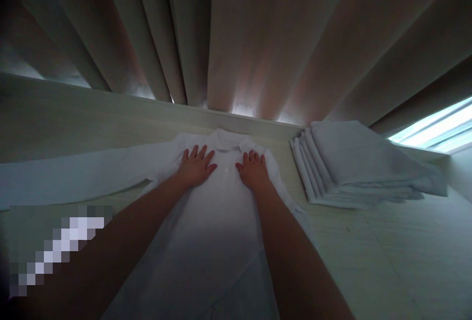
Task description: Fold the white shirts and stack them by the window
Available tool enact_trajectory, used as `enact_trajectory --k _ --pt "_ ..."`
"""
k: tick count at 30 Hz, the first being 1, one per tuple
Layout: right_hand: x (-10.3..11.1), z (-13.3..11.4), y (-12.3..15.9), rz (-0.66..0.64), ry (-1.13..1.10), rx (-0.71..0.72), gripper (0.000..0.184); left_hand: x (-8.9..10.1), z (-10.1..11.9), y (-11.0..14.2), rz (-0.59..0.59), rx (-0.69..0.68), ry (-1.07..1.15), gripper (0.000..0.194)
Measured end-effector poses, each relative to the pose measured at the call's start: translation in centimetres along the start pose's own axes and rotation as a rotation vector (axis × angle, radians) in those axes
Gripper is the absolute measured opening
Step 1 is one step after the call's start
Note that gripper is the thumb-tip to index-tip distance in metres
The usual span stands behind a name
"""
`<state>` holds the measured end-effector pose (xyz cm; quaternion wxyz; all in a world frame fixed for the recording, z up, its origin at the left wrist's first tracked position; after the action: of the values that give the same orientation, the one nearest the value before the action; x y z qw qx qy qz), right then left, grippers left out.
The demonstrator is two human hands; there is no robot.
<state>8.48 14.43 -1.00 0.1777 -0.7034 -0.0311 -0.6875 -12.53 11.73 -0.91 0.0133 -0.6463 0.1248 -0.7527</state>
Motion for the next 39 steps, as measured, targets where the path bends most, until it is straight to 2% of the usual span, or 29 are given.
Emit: enact_trajectory --k 5,10,13,17,20,23,25,28,33,36,39 --pt "-0.9 -0.2 -1.2 -0.005 -0.065 -0.016 0.065 -0.2 -1.2 -0.6 -0.001 0.001 -0.009 0.066" --pt "1.3 0.2 -0.5 -0.048 -0.080 0.029 0.064 1.4 -0.9 0.4 -0.032 0.017 -0.007 0.067" --pt "2.9 0.2 2.1 -0.051 -0.053 0.020 0.068 2.9 -0.5 2.8 -0.031 0.003 -0.008 0.067" --pt "4.3 -0.9 8.1 -0.089 -0.032 0.065 0.070 5.0 0.3 8.2 -0.069 -0.001 0.004 0.066" --pt "4.7 -2.1 12.8 -0.109 -0.019 0.067 0.070 5.9 0.9 12.8 -0.079 0.021 -0.002 0.065" --pt "4.5 -3.0 15.6 -0.116 -0.015 0.049 0.069 6.0 1.1 16.2 -0.073 0.060 -0.018 0.065" --pt "4.2 -3.4 16.4 -0.081 -0.001 0.026 0.068 6.0 1.1 17.3 -0.047 0.057 -0.031 0.065" --pt "4.1 -3.6 16.4 -0.041 0.007 0.004 0.066 6.3 1.3 17.7 -0.019 0.050 -0.041 0.065" --pt "5.4 -4.1 16.9 -0.072 -0.005 -0.012 0.065 7.9 1.6 17.9 -0.085 0.068 -0.061 0.063" --pt "6.7 -4.4 19.0 -0.052 -0.014 -0.008 0.065 9.0 1.4 20.0 -0.089 0.062 -0.056 0.063" --pt "7.3 -4.3 22.3 -0.028 -0.012 -0.005 0.064 9.4 1.1 23.4 -0.109 0.046 -0.039 0.062"
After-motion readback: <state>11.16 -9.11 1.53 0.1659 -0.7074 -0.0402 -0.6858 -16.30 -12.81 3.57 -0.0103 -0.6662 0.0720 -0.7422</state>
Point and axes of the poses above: each hand's wrist, its own y-axis away from the middle knuckle, its own x-axis out of the back of the hand, z = x × y, the point moved 2 cm from there along -y, towards the middle knuckle, and after that the axes turned 9 degrees about z, right-handed, at the moved point
